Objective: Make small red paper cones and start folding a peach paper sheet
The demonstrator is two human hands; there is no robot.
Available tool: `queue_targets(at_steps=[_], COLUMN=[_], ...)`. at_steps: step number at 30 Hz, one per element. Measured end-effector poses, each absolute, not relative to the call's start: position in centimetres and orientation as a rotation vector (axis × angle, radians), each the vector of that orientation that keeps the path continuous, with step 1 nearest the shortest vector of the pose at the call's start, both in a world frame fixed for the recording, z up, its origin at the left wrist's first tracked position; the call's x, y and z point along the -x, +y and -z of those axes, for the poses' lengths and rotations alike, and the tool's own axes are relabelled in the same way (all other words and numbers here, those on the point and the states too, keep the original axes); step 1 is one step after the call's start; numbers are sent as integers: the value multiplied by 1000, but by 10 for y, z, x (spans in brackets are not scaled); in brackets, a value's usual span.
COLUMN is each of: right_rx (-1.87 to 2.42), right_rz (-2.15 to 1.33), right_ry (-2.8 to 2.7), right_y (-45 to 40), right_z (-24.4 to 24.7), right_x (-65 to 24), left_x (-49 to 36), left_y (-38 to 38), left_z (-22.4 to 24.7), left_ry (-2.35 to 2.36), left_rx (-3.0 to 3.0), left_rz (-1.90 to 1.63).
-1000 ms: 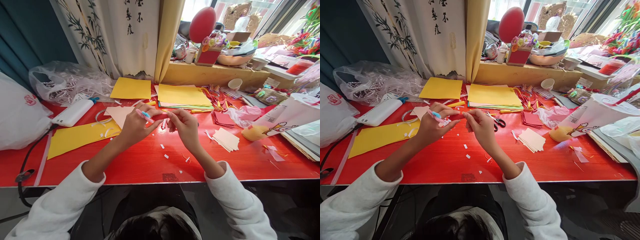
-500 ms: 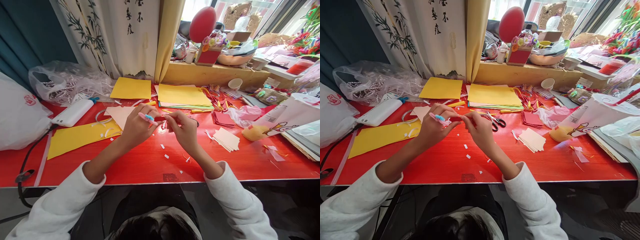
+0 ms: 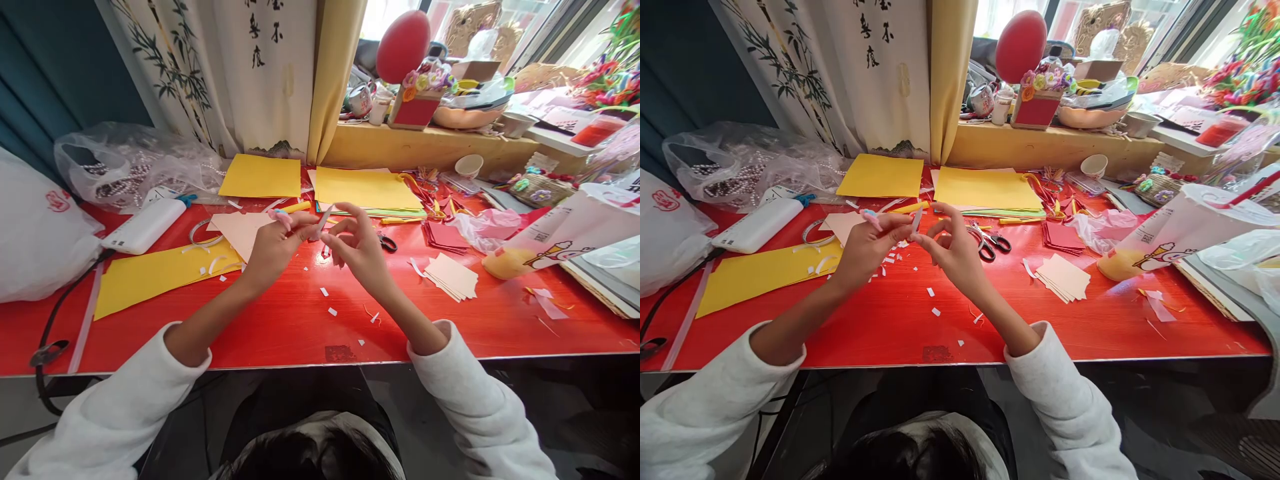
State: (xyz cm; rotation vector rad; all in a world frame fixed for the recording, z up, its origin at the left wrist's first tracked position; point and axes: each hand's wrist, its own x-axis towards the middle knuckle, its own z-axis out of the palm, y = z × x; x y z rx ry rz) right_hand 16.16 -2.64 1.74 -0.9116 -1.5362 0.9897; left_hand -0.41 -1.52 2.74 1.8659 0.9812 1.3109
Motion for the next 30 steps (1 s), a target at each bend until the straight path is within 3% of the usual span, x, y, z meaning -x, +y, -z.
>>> queue_targets(at_steps=[7,30], right_rx=[871,679], right_rz=[-1301,-1723], right_ry=[-1469,-1373], right_y=[-21,-25], right_z=[-14,-23], right_x=[-159,-167], left_x=[6,12], left_y=[-5,-9], left_z=[-23,-28], left_ry=[771,653], left_rx=[-1550,-1667], left_rz=[-1196,-1101])
